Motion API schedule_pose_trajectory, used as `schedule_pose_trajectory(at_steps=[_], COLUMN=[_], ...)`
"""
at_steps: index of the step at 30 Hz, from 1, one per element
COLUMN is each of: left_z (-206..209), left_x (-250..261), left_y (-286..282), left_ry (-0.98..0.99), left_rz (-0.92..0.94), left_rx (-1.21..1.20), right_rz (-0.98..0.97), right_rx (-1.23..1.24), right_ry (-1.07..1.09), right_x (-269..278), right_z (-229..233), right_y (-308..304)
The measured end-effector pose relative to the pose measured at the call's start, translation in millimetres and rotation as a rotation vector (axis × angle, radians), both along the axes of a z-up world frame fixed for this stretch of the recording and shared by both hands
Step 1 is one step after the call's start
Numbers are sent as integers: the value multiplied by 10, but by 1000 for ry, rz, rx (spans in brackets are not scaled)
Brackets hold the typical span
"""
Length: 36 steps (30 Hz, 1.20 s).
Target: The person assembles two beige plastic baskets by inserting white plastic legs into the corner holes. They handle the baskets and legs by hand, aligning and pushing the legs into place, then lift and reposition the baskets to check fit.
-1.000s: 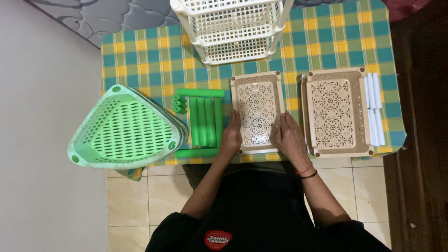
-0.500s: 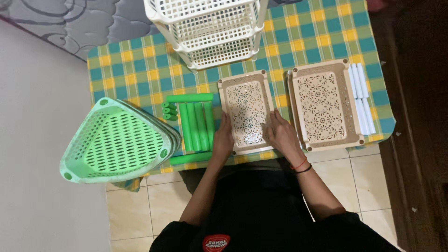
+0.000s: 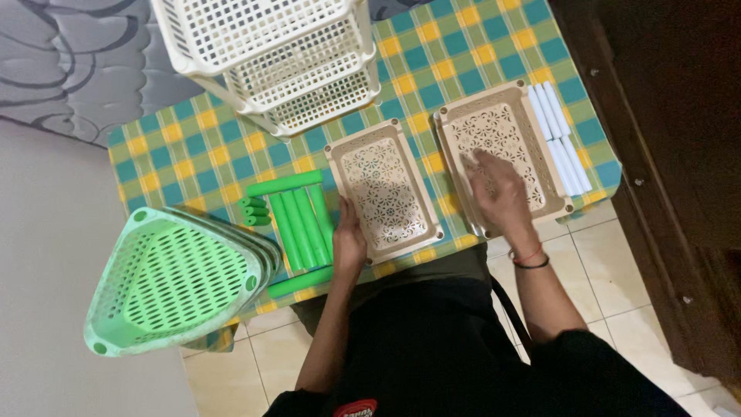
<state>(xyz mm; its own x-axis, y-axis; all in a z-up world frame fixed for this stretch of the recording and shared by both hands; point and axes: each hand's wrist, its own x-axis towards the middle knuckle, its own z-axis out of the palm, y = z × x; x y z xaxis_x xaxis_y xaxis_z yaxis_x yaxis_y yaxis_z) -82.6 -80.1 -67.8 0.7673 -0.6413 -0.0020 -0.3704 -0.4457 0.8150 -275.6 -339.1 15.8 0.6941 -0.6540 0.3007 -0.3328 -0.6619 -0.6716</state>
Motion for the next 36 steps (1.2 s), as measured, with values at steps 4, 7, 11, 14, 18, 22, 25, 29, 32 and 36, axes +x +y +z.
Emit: schedule_pose_trajectory(at_steps=[4,7,11,14,18,22,25,29,32,36], left_z=[45,37,14,43,223,535,737,868,847,643], left_x=[-19,-18,-19,-15,-30,-221,-442,-758,-967,-1212], left_y=[-3,-9,-11,-13,-77,-471,-1005,-1962,-2558,-3191], left_ry=[-116,-183,-155,-151,-552,-367,-116,-17,87,81], left_rz=[-37,-51,-34,-25,-100,-125,-299,-590,-692,-709], left_rx=[-7,-24,-12,-1,137,-5,-138,-283,-288,-368], right_rz=[-225,-324,-414,-434,-396,-405,-413,-467,-462,-430], right_rx=[-96,-214,-117,-126,-157,-122,-130,-35,5,74], right_ry=[49,127,357,367,331,282,266,232,145,45], right_x=[-413,-667,-1082,-1280,-1397,-1407,-1429,-1417,-1421,-1417], right_z=[-69,-329,-753,-1034,-1217,-1290,-1324,-1333,-1182,-788], right_y=[-691,-1089,-1441,-1521,-1592,-1581,-1577,-1514,-1458,-1288])
